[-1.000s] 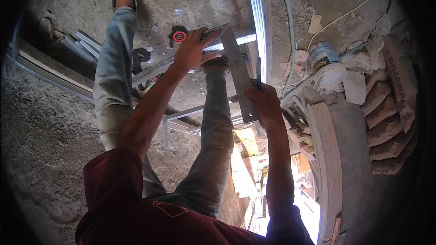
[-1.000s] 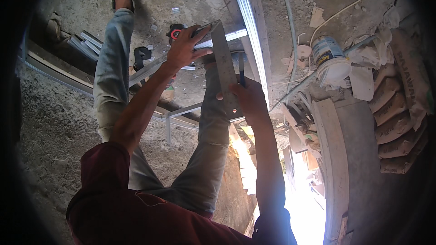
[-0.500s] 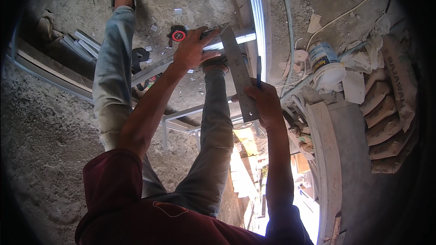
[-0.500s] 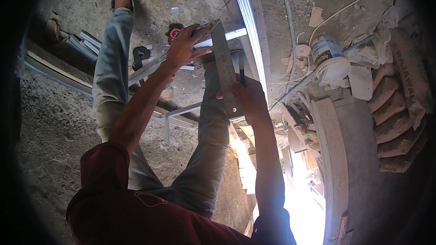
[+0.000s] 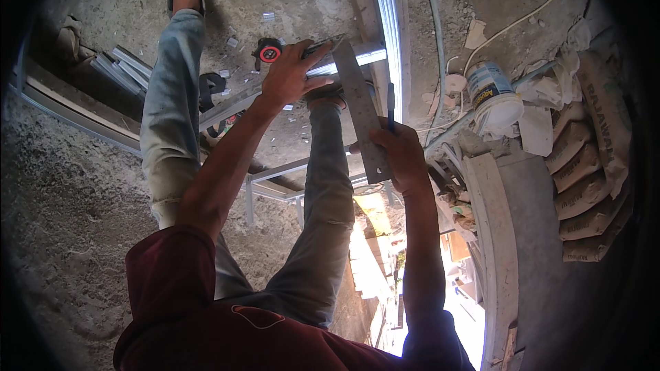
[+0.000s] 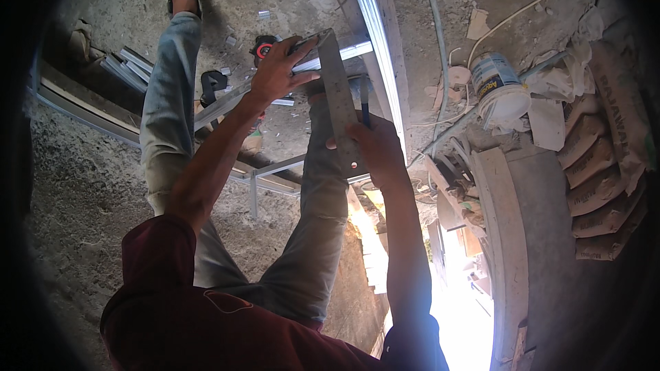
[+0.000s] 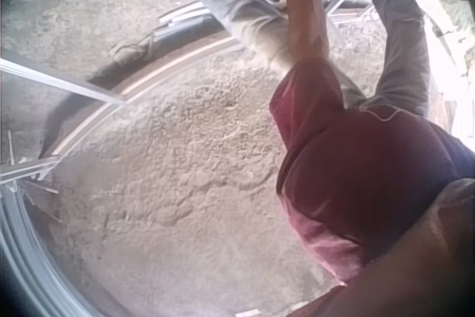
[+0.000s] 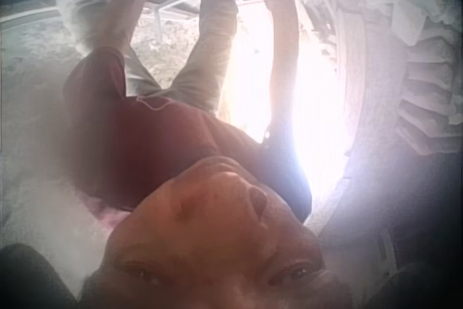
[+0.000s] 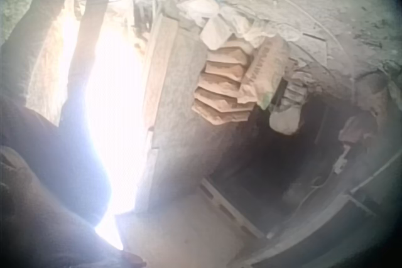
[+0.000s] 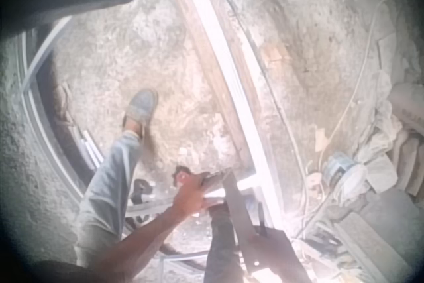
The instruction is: The person measures and marks aluminum profiles on a floor-laid frame using a tape measure, marker, and try square. They then cut a profile with tin snips and fit it into the frame structure.
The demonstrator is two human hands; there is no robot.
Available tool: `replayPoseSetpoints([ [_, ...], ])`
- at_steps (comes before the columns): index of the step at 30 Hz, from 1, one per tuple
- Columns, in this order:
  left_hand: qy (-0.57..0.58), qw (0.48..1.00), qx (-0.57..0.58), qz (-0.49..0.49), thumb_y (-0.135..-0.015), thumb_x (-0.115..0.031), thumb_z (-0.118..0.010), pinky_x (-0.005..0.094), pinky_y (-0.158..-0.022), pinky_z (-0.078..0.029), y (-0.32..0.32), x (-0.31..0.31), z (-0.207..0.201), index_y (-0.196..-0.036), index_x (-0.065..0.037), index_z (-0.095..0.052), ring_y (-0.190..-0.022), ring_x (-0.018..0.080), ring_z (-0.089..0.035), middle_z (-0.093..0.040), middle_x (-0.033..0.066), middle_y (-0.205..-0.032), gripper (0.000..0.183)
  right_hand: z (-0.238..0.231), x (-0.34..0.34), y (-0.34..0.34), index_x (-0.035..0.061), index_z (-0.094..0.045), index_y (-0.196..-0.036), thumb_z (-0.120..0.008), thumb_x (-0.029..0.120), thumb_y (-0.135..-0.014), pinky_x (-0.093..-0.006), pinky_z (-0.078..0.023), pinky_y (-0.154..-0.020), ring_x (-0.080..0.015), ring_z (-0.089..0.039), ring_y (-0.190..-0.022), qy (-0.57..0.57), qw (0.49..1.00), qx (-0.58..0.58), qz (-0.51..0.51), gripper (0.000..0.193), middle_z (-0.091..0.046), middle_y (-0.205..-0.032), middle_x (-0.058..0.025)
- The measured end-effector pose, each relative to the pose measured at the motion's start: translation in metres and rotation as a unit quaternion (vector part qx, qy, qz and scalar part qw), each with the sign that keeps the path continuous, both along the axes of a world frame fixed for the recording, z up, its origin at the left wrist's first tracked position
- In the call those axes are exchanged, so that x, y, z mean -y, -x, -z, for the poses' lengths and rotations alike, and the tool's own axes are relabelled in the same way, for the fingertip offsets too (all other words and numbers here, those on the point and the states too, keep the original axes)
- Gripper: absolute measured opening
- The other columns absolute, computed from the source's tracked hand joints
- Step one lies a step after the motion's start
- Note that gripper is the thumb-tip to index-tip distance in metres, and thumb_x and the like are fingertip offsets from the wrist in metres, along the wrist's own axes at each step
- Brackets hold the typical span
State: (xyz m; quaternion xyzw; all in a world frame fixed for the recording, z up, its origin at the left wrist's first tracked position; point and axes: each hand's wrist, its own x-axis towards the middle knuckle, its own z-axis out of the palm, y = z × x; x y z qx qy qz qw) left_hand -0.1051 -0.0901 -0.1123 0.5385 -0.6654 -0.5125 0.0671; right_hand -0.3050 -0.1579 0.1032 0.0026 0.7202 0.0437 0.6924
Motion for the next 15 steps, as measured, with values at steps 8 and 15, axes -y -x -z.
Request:
replayPoseSetpoints([
  [8, 0.015, 1.0, 0.02, 0.008, -0.083, -0.058, -0.069, 0.0455, -0.091, -0.053, -0.001, -0.003, 0.002, -0.148, -0.03, -0.049, -0.113, 0.035, -0.058, -0.055, 0.0169, -0.133, 0.073, -0.001, 0.019, 0.013, -0.0032, -0.068, -0.106, -0.054, 0.035, -0.102, -0.0242, -0.045, -0.049, -0.0118, -0.059, -0.054, 0.007, 0.989, -0.088, -0.118, 0.041, -0.074, -0.08, -0.0116],
  [15, 0.027, 0.999, 0.019, 0.0, -0.083, -0.058, -0.069, 0.0446, -0.089, -0.054, -0.001, -0.003, 0.002, -0.146, -0.03, -0.051, -0.112, 0.0338, -0.058, -0.056, 0.0156, -0.13, 0.071, 0.069, 0.048, 0.031, 0.003, -0.069, -0.093, -0.059, 0.033, -0.102, -0.0284, -0.049, -0.07, -0.0107, -0.061, -0.074, 0.267, 0.957, -0.077, -0.079, 0.033, -0.071, -0.09, -0.0078],
])
